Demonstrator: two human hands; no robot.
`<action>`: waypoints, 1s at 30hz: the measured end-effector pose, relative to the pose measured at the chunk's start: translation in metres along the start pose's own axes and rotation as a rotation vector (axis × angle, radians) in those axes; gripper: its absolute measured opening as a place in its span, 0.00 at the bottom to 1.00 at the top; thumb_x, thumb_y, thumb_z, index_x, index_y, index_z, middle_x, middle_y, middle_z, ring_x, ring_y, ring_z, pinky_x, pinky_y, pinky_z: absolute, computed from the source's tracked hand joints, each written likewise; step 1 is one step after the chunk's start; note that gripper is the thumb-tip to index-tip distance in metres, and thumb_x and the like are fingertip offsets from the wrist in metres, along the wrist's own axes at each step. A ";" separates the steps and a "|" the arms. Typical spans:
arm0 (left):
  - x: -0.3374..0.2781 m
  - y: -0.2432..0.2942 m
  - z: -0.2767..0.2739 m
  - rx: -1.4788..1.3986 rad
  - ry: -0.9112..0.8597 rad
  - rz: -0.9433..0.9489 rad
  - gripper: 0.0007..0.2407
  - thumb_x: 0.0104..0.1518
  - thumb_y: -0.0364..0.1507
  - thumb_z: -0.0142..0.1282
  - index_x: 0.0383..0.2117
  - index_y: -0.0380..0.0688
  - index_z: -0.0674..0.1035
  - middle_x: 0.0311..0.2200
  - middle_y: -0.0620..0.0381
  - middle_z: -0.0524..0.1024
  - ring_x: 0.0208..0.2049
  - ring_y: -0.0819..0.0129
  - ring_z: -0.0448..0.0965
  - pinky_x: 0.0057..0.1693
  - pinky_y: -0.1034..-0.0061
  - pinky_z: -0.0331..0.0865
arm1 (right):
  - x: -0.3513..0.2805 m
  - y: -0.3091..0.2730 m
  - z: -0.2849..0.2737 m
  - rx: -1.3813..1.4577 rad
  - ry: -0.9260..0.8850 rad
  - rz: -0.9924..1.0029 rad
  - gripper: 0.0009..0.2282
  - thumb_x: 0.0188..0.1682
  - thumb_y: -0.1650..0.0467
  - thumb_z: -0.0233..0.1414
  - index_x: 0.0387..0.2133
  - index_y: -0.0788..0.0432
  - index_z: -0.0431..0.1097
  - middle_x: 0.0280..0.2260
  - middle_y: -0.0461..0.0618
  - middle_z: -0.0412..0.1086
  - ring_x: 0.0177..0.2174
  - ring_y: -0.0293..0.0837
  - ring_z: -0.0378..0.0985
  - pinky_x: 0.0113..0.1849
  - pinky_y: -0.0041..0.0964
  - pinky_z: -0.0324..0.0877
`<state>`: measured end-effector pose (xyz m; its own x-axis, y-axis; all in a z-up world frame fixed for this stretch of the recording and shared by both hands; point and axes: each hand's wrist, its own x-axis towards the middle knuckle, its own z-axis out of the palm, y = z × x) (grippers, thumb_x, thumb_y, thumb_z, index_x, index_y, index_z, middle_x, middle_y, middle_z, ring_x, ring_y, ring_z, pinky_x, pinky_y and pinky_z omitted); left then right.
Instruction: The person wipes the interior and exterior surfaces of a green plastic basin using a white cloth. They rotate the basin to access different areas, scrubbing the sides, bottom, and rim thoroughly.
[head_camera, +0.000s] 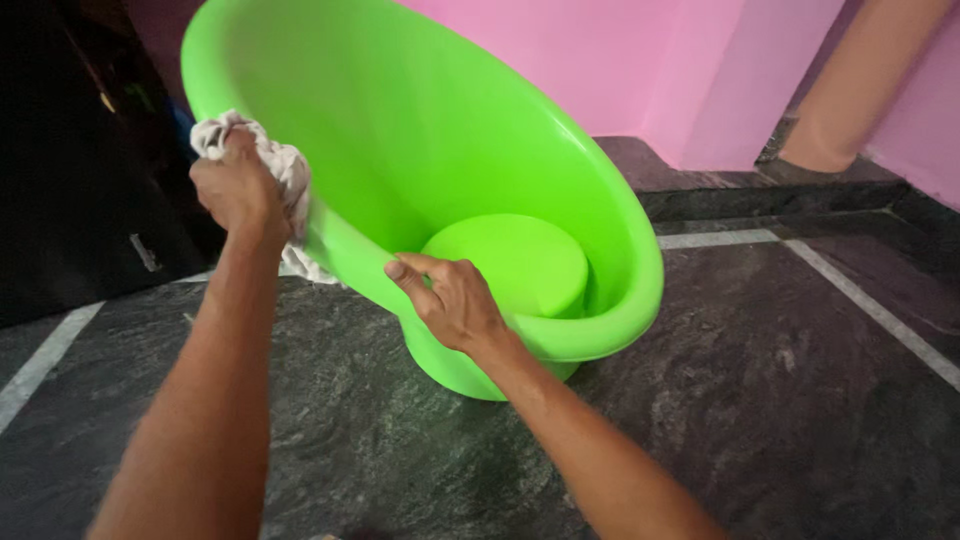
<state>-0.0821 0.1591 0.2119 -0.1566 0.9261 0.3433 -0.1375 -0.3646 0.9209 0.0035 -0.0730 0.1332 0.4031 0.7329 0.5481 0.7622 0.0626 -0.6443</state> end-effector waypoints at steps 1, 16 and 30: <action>0.005 0.007 -0.003 0.068 0.005 -0.134 0.17 0.58 0.40 0.57 0.39 0.34 0.80 0.33 0.51 0.83 0.33 0.61 0.87 0.42 0.64 0.79 | -0.001 -0.002 -0.001 0.001 0.019 -0.037 0.36 0.52 0.43 0.37 0.47 0.63 0.76 0.38 0.66 0.78 0.41 0.62 0.82 0.44 0.49 0.74; -0.104 -0.003 -0.016 -0.087 0.127 0.407 0.23 0.69 0.35 0.57 0.60 0.24 0.70 0.55 0.33 0.72 0.54 0.51 0.77 0.59 0.62 0.68 | 0.062 -0.070 0.003 0.022 0.057 -0.096 0.40 0.47 0.41 0.34 0.52 0.63 0.71 0.47 0.68 0.74 0.47 0.64 0.77 0.48 0.53 0.69; -0.014 0.030 -0.037 0.282 -0.212 0.713 0.19 0.71 0.36 0.51 0.58 0.31 0.72 0.44 0.37 0.78 0.42 0.48 0.81 0.47 0.54 0.73 | 0.034 -0.073 -0.008 -0.080 0.148 -0.259 0.43 0.51 0.38 0.30 0.51 0.62 0.75 0.42 0.69 0.76 0.42 0.67 0.78 0.44 0.59 0.73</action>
<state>-0.1203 0.1317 0.2276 0.0798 0.4876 0.8694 0.1827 -0.8646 0.4681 -0.0347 -0.0581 0.2032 0.2551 0.5924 0.7642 0.8844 0.1764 -0.4320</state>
